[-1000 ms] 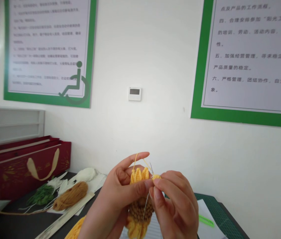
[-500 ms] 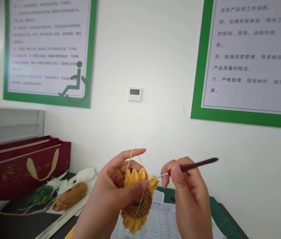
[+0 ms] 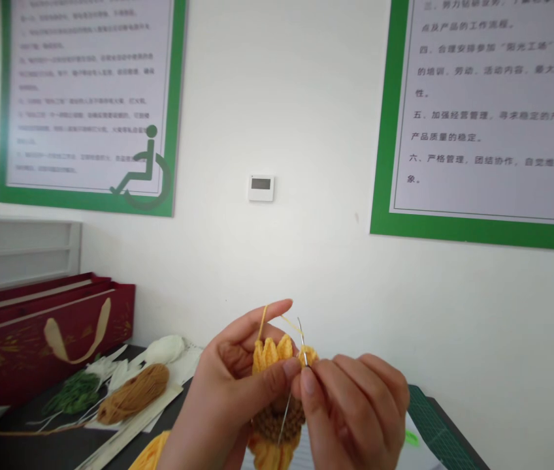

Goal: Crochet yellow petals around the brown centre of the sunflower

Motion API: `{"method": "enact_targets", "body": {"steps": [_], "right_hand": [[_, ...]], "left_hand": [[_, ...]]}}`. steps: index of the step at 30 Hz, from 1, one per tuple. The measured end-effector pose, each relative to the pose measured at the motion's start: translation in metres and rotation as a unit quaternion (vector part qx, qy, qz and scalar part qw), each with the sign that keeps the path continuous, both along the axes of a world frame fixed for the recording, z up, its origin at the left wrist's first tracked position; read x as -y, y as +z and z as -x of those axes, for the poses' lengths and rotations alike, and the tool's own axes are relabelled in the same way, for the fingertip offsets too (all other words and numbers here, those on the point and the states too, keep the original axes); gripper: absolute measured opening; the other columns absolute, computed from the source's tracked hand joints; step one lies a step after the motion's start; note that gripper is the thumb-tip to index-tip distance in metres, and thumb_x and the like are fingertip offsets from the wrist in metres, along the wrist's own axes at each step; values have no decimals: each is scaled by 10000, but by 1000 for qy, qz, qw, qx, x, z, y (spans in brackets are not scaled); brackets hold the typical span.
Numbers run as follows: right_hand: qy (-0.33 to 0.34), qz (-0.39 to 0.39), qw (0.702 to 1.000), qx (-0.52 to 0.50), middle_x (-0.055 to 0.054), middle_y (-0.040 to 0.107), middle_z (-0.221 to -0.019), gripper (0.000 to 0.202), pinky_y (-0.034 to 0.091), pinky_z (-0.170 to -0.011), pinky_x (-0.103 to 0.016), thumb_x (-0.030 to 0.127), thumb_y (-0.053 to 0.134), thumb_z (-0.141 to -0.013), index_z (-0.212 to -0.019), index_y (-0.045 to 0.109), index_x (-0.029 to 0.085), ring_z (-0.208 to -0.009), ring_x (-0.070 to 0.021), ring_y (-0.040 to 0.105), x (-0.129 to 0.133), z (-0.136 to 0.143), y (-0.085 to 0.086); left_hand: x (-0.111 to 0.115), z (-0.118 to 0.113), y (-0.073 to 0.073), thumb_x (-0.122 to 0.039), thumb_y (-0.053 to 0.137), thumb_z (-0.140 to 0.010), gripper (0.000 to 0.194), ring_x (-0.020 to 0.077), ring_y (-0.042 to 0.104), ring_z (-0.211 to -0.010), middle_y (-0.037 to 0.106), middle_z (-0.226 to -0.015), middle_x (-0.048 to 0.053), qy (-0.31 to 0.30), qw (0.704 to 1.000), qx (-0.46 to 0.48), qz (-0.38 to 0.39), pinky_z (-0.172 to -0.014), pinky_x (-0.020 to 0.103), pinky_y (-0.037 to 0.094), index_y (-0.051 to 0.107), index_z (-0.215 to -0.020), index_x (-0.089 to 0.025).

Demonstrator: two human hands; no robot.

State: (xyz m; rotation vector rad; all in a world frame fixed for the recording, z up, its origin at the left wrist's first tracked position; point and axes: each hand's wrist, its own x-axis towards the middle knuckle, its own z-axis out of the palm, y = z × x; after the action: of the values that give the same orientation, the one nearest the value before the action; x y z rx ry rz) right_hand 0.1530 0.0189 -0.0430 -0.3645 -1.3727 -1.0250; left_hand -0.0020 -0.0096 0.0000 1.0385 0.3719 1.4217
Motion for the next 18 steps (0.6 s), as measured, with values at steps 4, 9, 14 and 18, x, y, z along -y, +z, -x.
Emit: {"method": "enact_targets", "body": {"steps": [4,9,14,18], "right_hand": [[236,57,967,-77,-8,685,-762,96,436,-617,-388,157,695,-901,-922,709,249,-630,-174,559,0,17,7],[517,167,819,-184,23,599,-631,61,393,-586,-349,261,637,-983,-934,617,230,-568,-155,487,12,42,20],[577,305,740,-164,32,490,-583,165,387,-584,-308,304,500,-1039,-932,606,237,-573,-139,432,15,22,19],[623,400,655,-148,38,429,-561,276,377,-555,-277,334,422,-1061,-858,579,234,-555,-126,385,14,17,23]], "left_hand": [[-7,5,-1,-103,983,-563,661,103,650,-645,710,-733,5,-157,987,16,25,-681,230,505,780,-1189,-168],[-15,12,-5,-62,930,-589,621,91,639,-615,709,-733,-5,-201,979,16,6,-653,219,510,787,-1179,-192],[-15,18,-4,-33,901,-609,442,89,660,-624,763,-760,20,-197,980,5,-20,-630,189,523,832,-1023,-175],[-10,19,-1,-41,919,-619,379,92,674,-645,775,-773,18,-175,984,-15,-23,-629,182,523,839,-966,-170]]}}
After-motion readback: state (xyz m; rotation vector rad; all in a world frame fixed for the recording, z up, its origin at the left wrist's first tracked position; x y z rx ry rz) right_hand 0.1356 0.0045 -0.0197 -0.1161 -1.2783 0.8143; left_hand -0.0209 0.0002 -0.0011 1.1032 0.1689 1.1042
